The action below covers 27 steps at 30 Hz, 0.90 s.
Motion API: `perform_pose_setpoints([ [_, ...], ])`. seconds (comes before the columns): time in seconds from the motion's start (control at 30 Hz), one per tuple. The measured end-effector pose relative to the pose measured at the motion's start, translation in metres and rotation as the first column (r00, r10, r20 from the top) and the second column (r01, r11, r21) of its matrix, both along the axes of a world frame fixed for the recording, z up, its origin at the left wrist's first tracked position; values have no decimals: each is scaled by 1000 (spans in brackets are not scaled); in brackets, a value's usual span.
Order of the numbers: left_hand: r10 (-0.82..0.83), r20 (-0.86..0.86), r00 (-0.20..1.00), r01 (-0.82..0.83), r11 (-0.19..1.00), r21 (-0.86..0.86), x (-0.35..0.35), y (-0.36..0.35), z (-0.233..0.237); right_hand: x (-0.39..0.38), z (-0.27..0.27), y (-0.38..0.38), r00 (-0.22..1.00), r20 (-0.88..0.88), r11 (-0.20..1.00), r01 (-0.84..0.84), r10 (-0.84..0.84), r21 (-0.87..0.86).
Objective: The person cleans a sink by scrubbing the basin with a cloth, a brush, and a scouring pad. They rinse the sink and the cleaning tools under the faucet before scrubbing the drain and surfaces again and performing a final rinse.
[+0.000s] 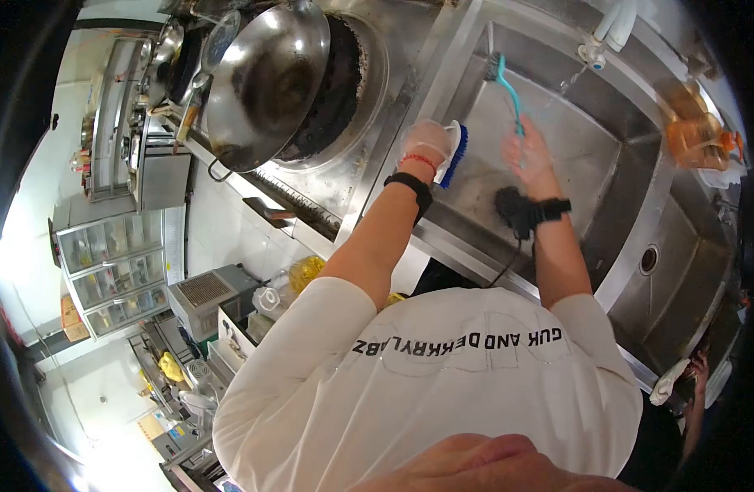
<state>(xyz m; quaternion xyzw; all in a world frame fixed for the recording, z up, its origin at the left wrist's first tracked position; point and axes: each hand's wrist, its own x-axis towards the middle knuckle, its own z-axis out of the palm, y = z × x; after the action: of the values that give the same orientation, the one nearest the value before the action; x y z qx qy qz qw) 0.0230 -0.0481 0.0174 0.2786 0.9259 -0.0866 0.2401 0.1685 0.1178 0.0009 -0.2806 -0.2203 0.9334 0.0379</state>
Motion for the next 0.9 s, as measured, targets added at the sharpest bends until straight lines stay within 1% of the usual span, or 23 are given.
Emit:
perform_pose_setpoints([
  [0.07,20,7,1000,-20,1000,2,-1,0,-2,-40,-5,-15,997,54,968,38,-53,247],
  [0.13,40,25,999,-40,999,10,1,2,3,-77,-48,-35,964,257,932,-27,-72,362],
  [0.2,80,39,996,-81,996,28,5,4,13,-76,-63,-48,926,376,937,-111,-24,332],
  [0.23,102,43,994,-104,994,39,5,4,13,-62,-61,-57,921,388,956,-148,40,253],
  [0.27,87,36,996,-88,995,45,6,3,14,-48,-57,-66,913,394,968,-187,107,170],
  [0.3,72,25,997,-73,996,53,6,2,10,-32,-69,-68,885,426,962,-252,187,102],
  [0.37,51,19,999,-52,997,65,2,4,10,-3,-112,-63,813,470,928,-371,344,-38],
  [0.47,20,30,999,-22,999,43,3,0,6,-24,-93,-41,877,477,996,-81,58,28],
  [0.53,-19,5,1000,19,999,25,-2,-1,-8,-52,-71,-11,926,375,999,-48,36,22],
  [0.57,-4,9,1000,3,1000,25,0,0,-3,-64,-78,5,973,212,996,-79,88,-50],
  [0.6,12,14,1000,-13,1000,26,2,2,7,-73,-87,20,991,40,986,-120,125,-115],
  [0.63,27,17,999,-28,999,27,3,3,13,-85,-96,17,972,183,975,-172,145,143],
  [0.67,27,17,999,-27,999,43,3,1,8,-97,-109,4,938,323,890,-249,124,381],
  [0.73,26,15,1000,-27,996,86,-2,-1,-6,-93,-132,-21,918,378,922,-244,120,299],
  [0.77,4,5,1000,-4,998,58,0,2,1,-71,-133,-39,945,292,989,-145,147,-30],
  [0.8,-18,-5,1000,18,999,30,4,6,14,-43,-106,-60,932,340,988,-151,128,44],
  [0.83,-38,-16,999,38,999,2,5,8,22,-30,-126,-74,896,411,971,-224,170,87],
  [0.87,-3,-4,1000,3,999,32,4,7,19,-16,-136,-76,843,478,901,-380,245,209],
  [0.9,31,9,999,-31,998,59,3,5,13,-3,-146,-79,771,559,785,-536,305,311],
])
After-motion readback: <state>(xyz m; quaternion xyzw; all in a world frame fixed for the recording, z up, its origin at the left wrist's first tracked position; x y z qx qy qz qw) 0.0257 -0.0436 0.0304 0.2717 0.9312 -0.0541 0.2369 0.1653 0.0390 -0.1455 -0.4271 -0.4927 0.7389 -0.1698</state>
